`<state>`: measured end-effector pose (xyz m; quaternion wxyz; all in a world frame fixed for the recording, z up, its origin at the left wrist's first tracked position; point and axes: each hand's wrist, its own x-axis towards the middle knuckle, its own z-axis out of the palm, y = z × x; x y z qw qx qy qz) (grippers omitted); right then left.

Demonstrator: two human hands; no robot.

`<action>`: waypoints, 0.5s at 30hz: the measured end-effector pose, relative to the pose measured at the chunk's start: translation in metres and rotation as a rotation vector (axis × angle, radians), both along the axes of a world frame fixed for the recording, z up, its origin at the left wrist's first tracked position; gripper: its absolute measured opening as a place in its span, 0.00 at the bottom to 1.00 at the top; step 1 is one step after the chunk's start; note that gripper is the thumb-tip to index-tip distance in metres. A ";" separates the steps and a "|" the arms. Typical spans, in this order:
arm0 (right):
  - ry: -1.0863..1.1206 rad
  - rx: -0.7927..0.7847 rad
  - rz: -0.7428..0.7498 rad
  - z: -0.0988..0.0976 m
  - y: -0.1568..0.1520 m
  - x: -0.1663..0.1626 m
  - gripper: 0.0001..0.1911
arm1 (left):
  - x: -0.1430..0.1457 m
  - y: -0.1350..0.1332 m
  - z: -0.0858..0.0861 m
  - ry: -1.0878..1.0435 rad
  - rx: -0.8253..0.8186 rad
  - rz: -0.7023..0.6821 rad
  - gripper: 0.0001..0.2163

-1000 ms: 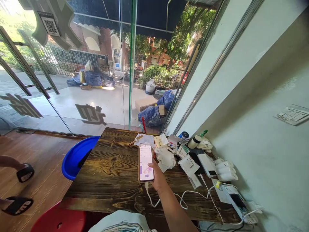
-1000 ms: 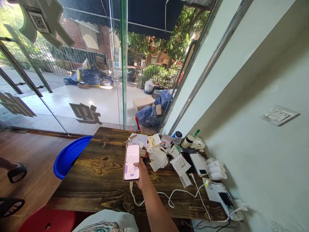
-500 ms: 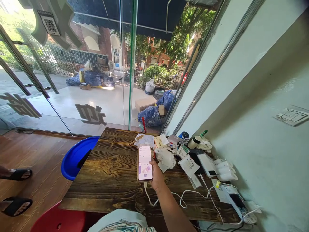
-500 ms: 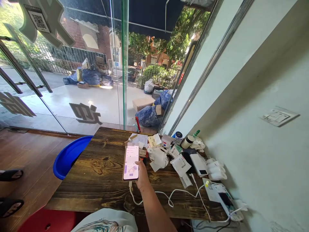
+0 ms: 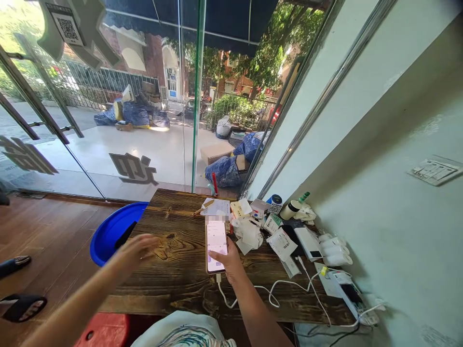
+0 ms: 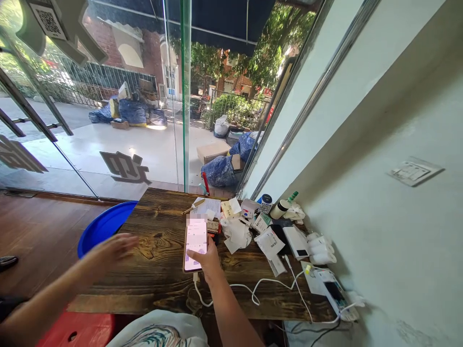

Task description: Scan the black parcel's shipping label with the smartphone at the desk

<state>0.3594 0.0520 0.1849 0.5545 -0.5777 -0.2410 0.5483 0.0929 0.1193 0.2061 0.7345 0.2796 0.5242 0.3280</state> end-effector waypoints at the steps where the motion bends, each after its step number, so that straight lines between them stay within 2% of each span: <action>1: 0.007 0.012 0.007 0.001 -0.002 -0.001 0.42 | 0.020 -0.003 -0.002 -0.070 -0.053 -0.052 0.21; 2: 0.019 0.024 0.022 0.003 -0.004 -0.002 0.42 | 0.042 -0.007 -0.004 -0.161 -0.116 -0.111 0.25; 4: 0.045 0.054 0.057 0.011 -0.010 -0.005 0.43 | 0.083 -0.016 -0.005 -0.238 -0.127 -0.213 0.32; 7: 0.070 0.106 0.103 0.024 -0.021 -0.008 0.41 | 0.125 -0.029 -0.002 -0.322 -0.116 -0.256 0.32; 11: 0.118 0.085 0.064 0.028 -0.031 -0.009 0.35 | 0.139 -0.041 -0.001 -0.293 0.010 -0.256 0.24; 15: 0.226 -0.006 -0.109 0.024 -0.032 -0.009 0.35 | 0.145 -0.047 -0.001 -0.248 0.084 -0.250 0.25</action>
